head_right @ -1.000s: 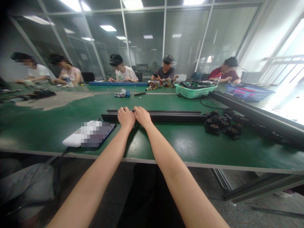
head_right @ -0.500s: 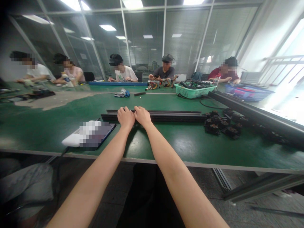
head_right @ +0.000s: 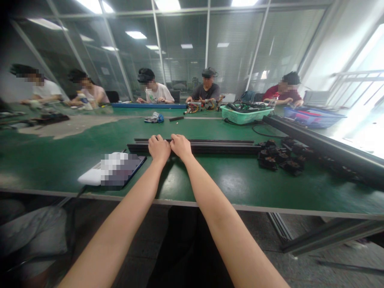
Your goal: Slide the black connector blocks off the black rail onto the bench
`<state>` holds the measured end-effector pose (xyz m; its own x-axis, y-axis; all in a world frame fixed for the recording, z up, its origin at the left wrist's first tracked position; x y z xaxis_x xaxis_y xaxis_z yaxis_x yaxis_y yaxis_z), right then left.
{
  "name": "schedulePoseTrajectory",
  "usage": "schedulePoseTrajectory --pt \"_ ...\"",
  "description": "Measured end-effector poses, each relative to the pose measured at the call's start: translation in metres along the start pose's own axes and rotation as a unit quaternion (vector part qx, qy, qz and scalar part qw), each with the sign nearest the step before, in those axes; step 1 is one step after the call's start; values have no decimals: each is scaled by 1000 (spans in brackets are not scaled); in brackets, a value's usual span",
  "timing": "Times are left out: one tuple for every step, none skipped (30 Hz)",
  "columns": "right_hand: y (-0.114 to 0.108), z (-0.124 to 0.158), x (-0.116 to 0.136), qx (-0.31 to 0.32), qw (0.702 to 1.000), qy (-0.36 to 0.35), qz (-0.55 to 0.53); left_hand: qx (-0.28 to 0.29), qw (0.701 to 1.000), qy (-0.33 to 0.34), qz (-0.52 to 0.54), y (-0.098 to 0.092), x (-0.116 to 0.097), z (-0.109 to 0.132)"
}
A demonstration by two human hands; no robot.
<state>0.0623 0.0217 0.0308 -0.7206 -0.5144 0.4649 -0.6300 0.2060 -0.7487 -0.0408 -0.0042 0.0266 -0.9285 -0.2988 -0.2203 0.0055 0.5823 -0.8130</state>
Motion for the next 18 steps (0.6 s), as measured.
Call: schedulePoseTrajectory --pt "0 0 0 -1 1000 -1 -1 1 1000 1 0 0 0 0" --pt "0 -1 0 -2 1000 -2 -2 2 1000 1 0 -1 0 0" --pt "1 -1 -1 -3 1000 -3 -3 2 1000 2 0 -1 0 1" --pt "1 -1 -1 -4 1000 -3 -4 2 1000 2 -1 -1 0 1" --pt "1 -1 -1 -4 1000 -3 -5 1 1000 2 -1 -2 0 1" --pt "1 -1 -1 -5 1000 -2 -5 0 1000 2 0 -2 0 1" --pt "1 -1 -2 -6 1000 -1 -6 -1 1000 2 1 -1 0 1" --pt "1 -1 -2 -7 1000 1 -5 -2 1000 2 2 -1 0 1" --pt "0 -1 -2 -8 1000 4 -4 -2 1000 3 2 0 0 1" --pt "0 -1 -2 -8 1000 6 -3 -3 1000 3 3 0 0 0" --pt "-1 0 -2 -8 1000 9 -2 -4 1000 4 3 1 0 0" --pt "-1 0 -2 -7 1000 11 0 -4 1000 5 3 1 0 0" --pt "-1 1 -2 -7 1000 13 2 -5 1000 5 4 2 1 0" --pt "-2 1 -1 -7 1000 15 5 -5 1000 5 4 2 1 0" --pt "-2 2 -1 -7 1000 16 7 -5 1000 6 4 2 1 0" --pt "-3 2 -1 -7 1000 16 10 -6 1000 5 4 2 1 0" --pt "-3 2 -1 -8 1000 17 13 -6 1000 5 3 2 1 0" --pt "-3 3 -1 -9 1000 17 17 -7 1000 5 3 2 1 0"
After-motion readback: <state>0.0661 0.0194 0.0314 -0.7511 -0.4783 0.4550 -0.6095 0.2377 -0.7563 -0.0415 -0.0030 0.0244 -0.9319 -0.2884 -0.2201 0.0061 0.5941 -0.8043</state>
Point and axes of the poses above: each hand's wrist, its own z-axis away from the middle knuckle, its own y-axis out of the palm, x = y × z, the point moved 2 cm from there along -z, towards the middle knuckle, and after that the axes turned 9 degrees about -z, right-handed, at the moved point
